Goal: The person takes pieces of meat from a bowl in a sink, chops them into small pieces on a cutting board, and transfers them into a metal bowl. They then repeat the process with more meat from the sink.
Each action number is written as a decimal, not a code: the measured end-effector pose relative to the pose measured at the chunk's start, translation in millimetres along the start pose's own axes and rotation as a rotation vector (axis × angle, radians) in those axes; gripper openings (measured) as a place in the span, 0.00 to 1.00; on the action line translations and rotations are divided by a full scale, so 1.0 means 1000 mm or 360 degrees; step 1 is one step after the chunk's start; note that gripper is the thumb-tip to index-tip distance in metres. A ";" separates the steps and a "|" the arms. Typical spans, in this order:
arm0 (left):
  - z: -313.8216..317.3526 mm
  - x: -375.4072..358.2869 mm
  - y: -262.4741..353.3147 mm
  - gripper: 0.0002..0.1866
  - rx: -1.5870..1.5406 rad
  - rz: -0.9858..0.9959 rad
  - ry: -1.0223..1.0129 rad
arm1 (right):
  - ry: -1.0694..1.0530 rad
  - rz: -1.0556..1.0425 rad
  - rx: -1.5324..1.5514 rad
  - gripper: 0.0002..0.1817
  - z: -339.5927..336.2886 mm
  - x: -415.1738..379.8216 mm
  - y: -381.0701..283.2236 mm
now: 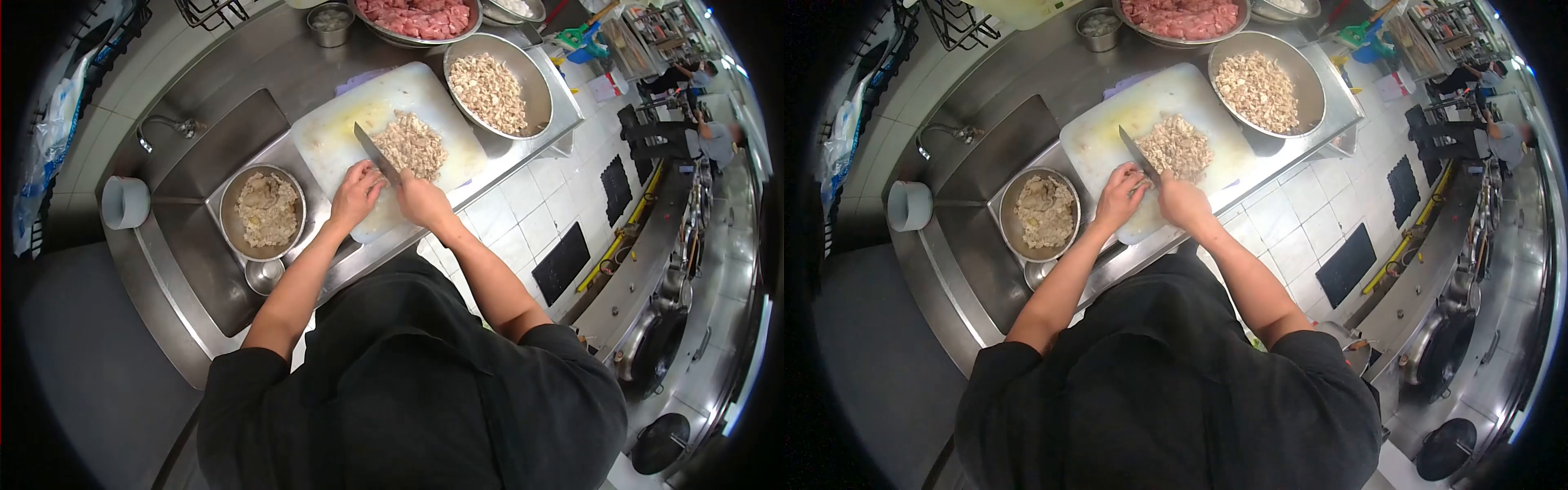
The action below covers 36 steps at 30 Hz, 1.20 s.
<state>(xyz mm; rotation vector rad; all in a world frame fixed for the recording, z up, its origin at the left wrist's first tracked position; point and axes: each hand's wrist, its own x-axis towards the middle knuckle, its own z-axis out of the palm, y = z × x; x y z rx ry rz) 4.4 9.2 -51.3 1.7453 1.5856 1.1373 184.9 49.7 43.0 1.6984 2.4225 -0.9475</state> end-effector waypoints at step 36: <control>-0.035 0.010 0.006 0.09 0.0263 0.0321 -0.0335 | 0.0105 -0.0084 0.0341 0.13 0.024 0.033 -0.001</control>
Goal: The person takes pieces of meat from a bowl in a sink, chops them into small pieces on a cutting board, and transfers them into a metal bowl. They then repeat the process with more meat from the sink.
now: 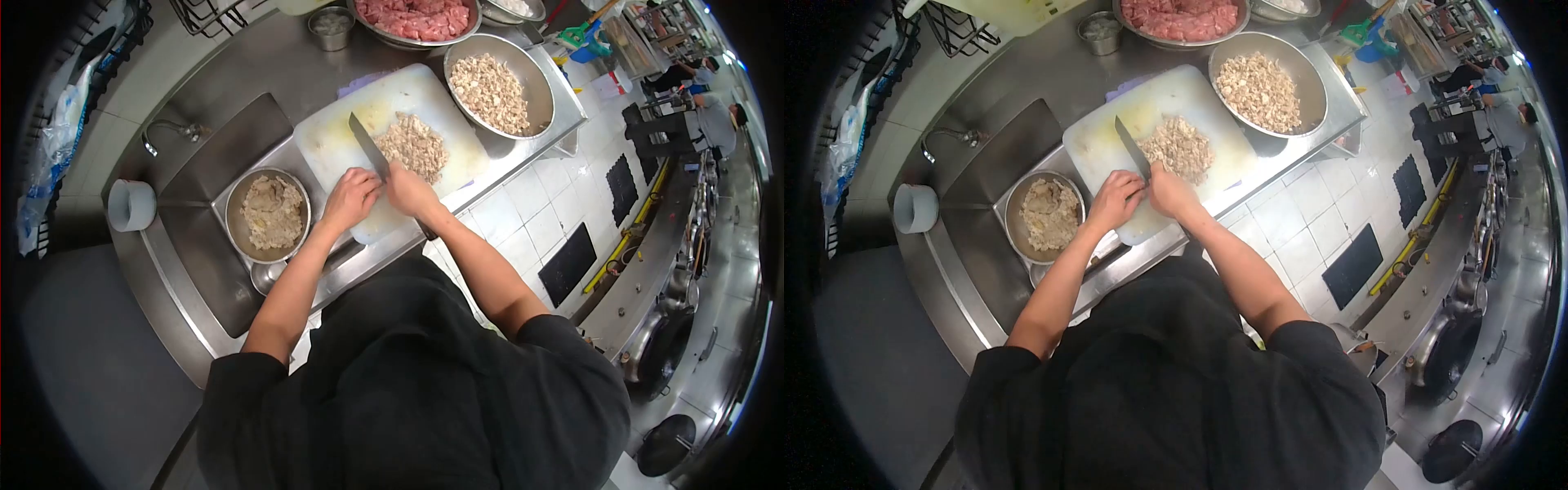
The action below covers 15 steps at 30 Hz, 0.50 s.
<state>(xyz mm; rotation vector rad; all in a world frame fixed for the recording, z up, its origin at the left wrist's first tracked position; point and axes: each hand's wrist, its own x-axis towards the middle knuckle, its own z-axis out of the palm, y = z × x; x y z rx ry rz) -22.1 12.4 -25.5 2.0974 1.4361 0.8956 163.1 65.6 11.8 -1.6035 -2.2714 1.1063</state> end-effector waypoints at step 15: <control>-0.020 -0.009 -0.010 0.14 -0.0010 0.0125 -0.0328 | -0.0277 0.0105 -0.0322 0.14 0.007 -0.032 -0.023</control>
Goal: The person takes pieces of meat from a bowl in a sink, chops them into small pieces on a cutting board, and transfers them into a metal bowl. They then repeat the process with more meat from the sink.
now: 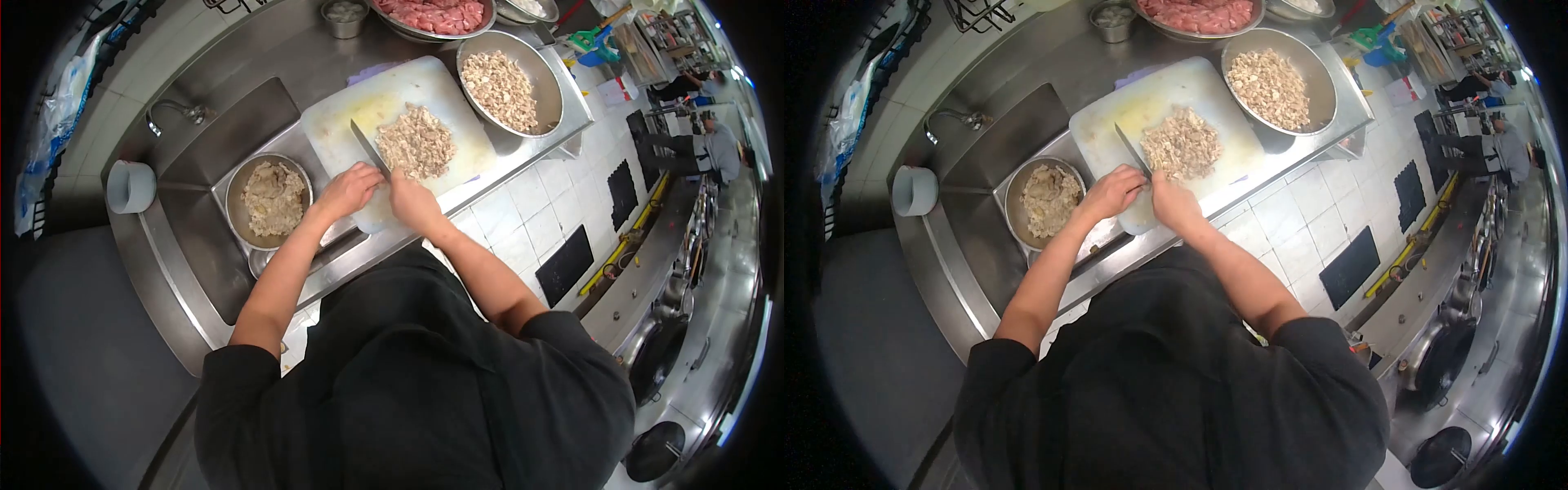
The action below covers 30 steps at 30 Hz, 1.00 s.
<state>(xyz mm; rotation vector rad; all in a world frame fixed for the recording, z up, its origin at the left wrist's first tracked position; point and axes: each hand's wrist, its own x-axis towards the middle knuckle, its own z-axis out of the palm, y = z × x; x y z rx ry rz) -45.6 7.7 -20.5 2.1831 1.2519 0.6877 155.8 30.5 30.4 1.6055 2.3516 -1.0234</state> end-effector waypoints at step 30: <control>0.017 -0.007 -0.007 0.08 -0.0112 -0.0048 0.0322 | 0.0272 -0.0101 0.0282 0.14 0.033 0.039 0.014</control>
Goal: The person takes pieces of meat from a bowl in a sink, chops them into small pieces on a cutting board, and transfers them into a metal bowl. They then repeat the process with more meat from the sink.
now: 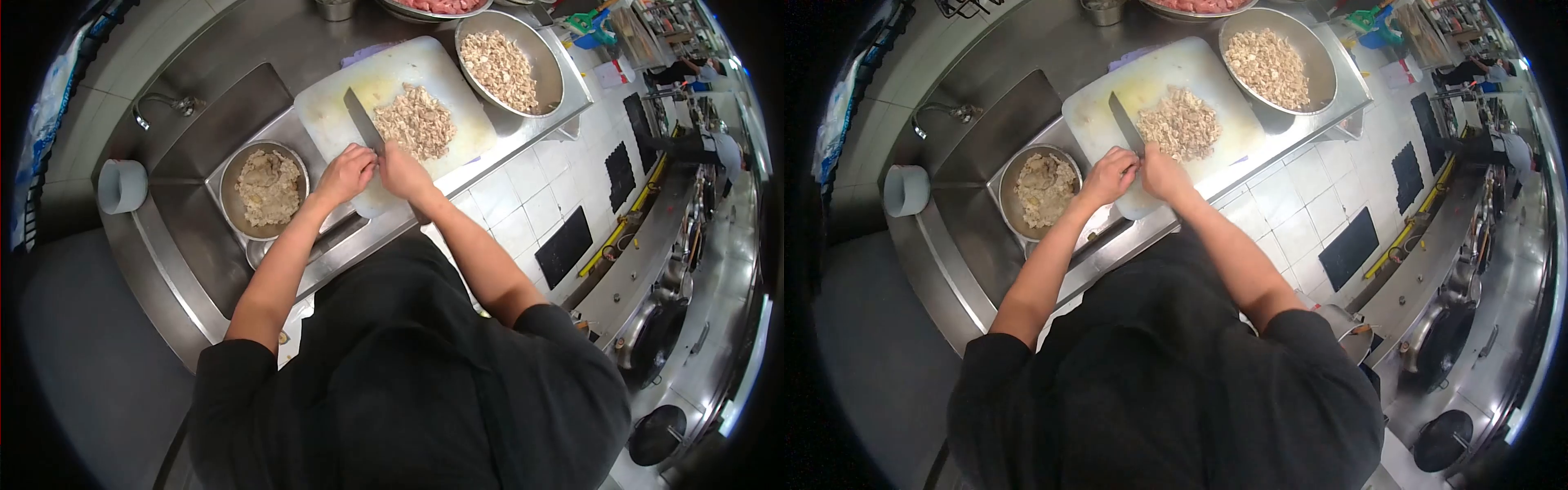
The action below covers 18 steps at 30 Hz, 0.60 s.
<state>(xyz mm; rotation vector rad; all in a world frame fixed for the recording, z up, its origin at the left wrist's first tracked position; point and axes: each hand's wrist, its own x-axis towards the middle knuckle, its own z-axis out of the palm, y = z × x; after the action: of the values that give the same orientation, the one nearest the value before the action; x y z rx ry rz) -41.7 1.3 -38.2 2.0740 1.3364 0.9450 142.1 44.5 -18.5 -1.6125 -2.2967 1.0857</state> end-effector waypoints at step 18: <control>-0.023 0.011 -0.011 0.10 0.0179 0.0169 -0.0325 | -0.0016 -0.0078 -0.0182 0.10 -0.019 -0.007 -0.027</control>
<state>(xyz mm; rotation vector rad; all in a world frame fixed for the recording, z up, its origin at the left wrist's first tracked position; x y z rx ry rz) -62.7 16.3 -28.0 2.2777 1.2080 0.6915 133.8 43.3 13.8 -1.5840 -2.4326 0.9704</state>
